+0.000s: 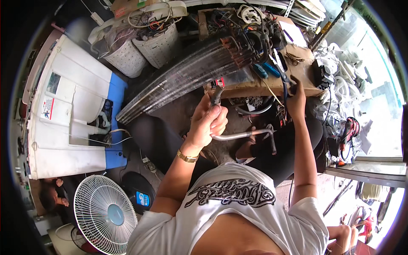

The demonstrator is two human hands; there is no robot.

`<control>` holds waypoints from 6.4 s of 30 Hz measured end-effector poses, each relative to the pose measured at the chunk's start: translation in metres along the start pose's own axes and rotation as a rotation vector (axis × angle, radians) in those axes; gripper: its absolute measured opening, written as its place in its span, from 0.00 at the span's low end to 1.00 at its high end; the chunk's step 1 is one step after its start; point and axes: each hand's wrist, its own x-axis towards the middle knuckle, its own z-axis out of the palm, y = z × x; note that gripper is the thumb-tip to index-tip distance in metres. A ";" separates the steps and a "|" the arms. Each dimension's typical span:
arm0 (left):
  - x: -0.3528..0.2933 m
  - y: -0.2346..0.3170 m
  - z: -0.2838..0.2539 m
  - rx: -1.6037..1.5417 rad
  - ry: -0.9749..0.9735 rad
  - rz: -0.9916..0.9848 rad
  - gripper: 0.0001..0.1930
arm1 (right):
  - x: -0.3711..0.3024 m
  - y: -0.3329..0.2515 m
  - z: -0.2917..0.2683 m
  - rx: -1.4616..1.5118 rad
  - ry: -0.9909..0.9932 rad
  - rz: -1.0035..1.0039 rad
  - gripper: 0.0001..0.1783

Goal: The person manipulates a metal pipe and an evaporator coil component by hand, attaching small fittings and wrapping the unit in black insulation material.

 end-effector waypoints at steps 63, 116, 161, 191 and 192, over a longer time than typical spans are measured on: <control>-0.027 -0.029 -0.004 1.297 0.180 0.262 0.11 | -0.010 -0.170 0.016 0.293 -1.153 -0.115 0.16; -0.034 0.063 -0.045 -0.645 0.168 0.056 0.18 | -0.065 -0.012 0.060 0.055 -0.488 -0.255 0.30; -0.019 -0.014 -0.043 0.358 0.336 0.247 0.28 | -0.066 -0.158 0.025 0.778 -0.903 0.277 0.13; -0.001 -0.028 -0.005 0.575 0.361 0.497 0.20 | -0.060 -0.211 -0.011 -0.046 -0.138 -0.614 0.10; -0.001 -0.032 -0.001 0.591 0.381 0.502 0.20 | -0.059 -0.202 0.000 -0.026 -0.144 -0.587 0.11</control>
